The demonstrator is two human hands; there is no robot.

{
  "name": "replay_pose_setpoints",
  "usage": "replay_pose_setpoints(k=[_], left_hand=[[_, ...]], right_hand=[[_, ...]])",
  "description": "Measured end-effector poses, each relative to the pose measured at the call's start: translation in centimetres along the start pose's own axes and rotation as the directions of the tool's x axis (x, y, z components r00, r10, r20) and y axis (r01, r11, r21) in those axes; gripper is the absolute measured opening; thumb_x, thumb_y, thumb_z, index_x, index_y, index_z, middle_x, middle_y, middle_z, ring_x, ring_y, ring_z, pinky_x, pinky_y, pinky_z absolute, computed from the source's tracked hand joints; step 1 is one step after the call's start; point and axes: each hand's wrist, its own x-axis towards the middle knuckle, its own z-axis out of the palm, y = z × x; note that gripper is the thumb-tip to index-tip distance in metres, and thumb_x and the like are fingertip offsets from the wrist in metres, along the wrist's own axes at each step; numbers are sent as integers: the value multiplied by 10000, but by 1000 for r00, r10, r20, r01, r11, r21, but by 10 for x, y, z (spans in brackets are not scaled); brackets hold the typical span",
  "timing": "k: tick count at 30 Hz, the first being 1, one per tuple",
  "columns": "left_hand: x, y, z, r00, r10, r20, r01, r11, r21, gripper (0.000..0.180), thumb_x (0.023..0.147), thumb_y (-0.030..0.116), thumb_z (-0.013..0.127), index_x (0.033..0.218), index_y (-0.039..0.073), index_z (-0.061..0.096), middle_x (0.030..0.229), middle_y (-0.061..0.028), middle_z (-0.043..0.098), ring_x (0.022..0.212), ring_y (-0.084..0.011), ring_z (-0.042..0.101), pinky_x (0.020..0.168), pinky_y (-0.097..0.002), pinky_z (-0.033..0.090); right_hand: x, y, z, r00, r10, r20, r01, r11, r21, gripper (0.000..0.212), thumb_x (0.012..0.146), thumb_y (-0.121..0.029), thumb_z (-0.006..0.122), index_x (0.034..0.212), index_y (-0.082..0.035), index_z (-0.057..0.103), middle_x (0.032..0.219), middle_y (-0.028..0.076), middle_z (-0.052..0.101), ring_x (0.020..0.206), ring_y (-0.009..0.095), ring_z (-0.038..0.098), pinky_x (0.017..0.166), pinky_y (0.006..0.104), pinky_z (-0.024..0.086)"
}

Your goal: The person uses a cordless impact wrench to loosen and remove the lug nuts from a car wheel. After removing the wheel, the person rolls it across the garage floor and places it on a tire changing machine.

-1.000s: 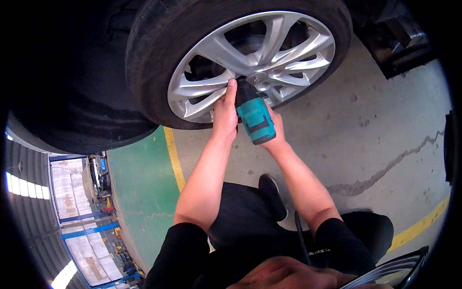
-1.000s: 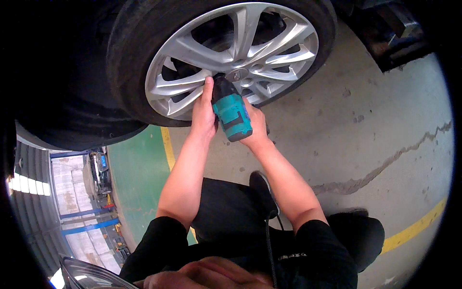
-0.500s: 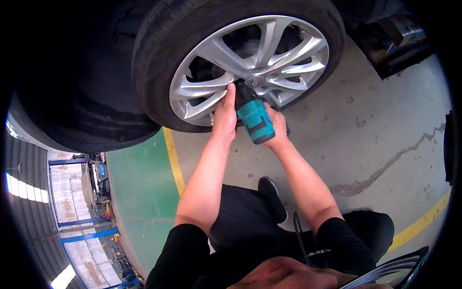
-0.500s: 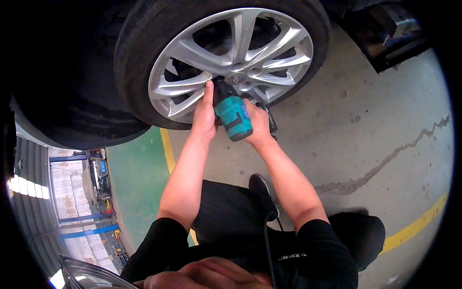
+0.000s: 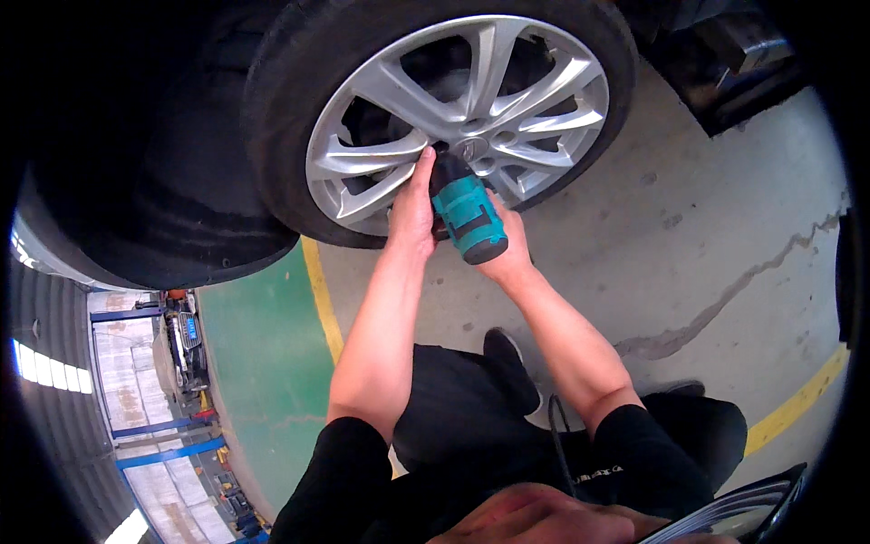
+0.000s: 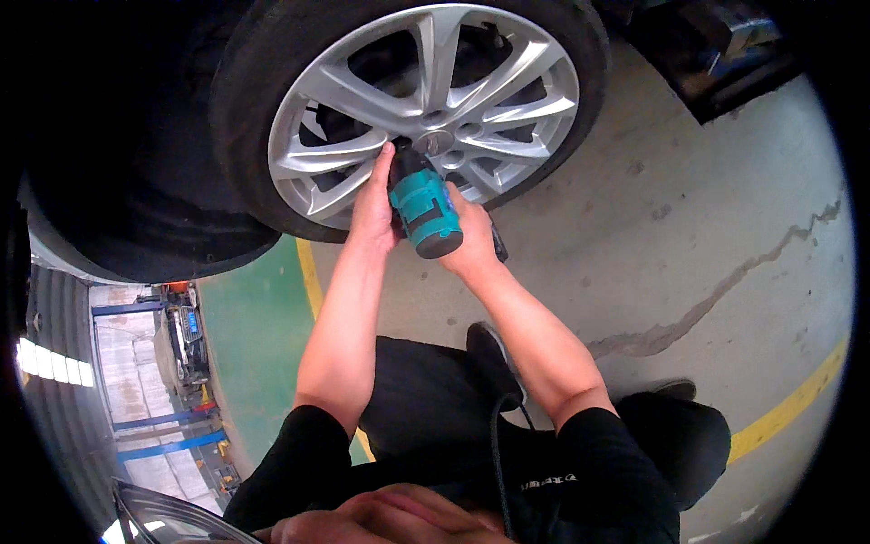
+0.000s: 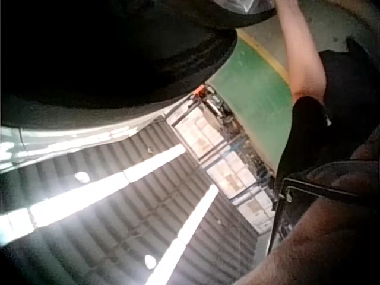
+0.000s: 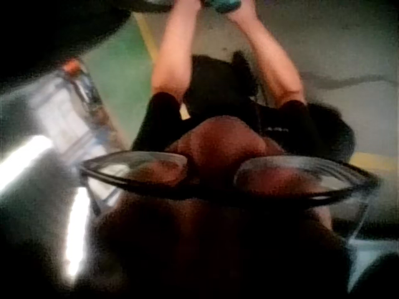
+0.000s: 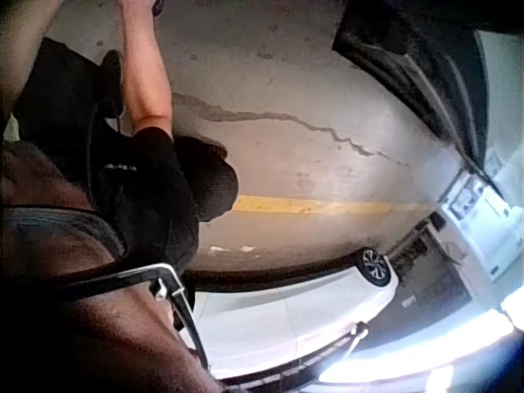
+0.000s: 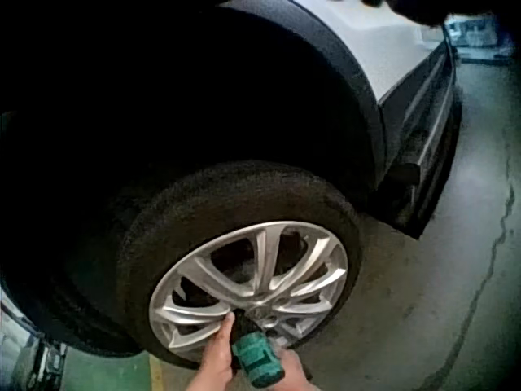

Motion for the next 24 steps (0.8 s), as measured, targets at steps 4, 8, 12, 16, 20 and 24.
replay_pose_setpoints(k=[4, 8, 12, 16, 20, 24], left_hand=[[-7, -14, 8, 995, 99, 15, -99, 995, -15, 478, 1006, 457, 698, 1176, 11, 723, 1157, -49, 729, 1047, -153, 661, 961, -317, 510], [-1, -11, 1, 994, 109, -31, -110, 993, -31, 545, 994, 488, 691, 1229, -4, 689, 1198, -67, 714, 1070, -158, 654, 968, -328, 500], [-21, -1, 12, 999, 44, -8, -43, 996, 77, 632, 988, 556, 666, 1296, 4, 656, 1223, -76, 697, 1086, -181, 658, 961, -350, 529], [-14, -3, 7, 1000, 25, 7, -25, 998, -57, 685, 998, 633, 614, 1312, 25, 644, 1224, -75, 698, 1069, -179, 671, 903, -352, 563], [-11, -10, 3, 998, 64, 26, -62, 997, -48, 717, 1004, 655, 585, 1350, 28, 627, 1245, -80, 694, 1088, -182, 669, 910, -358, 567], [-7, -9, 0, 998, 46, 48, -43, 998, -51, 725, 1002, 674, 572, 1356, 43, 626, 1245, -81, 693, 1078, -189, 671, 914, -356, 567]], right_hand=[[11, 50, 16, 994, -85, -74, 99, 973, 207, 440, 830, -288, 788, 1197, -100, 636, 982, 208, 752, 943, 455, 708, 799, 491, 567], [-3, 23, 16, 996, -51, -67, 57, 993, 101, 459, 847, -303, 782, 1236, -107, 634, 1053, 197, 756, 971, 439, 714, 816, 479, 570], [-7, 18, 11, 993, -77, -91, 92, 982, 164, 475, 856, -304, 772, 1256, -99, 620, 1075, 213, 750, 988, 445, 710, 828, 470, 568], [6, 15, 4, 998, -56, -39, 58, 998, 32, 433, 848, -269, 783, 1205, -78, 629, 1072, 214, 749, 990, 441, 712, 844, 452, 569], [8, 12, 3, 1000, 18, -21, -20, 996, -87, 394, 815, -303, 770, 1090, -79, 598, 923, 247, 738, 914, 475, 702, 783, 520, 554], [12, 18, 2, 995, -83, -50, 77, 991, -110, 424, 802, -308, 780, 1091, -65, 587, 905, 261, 731, 892, 476, 704, 758, 542, 549]])
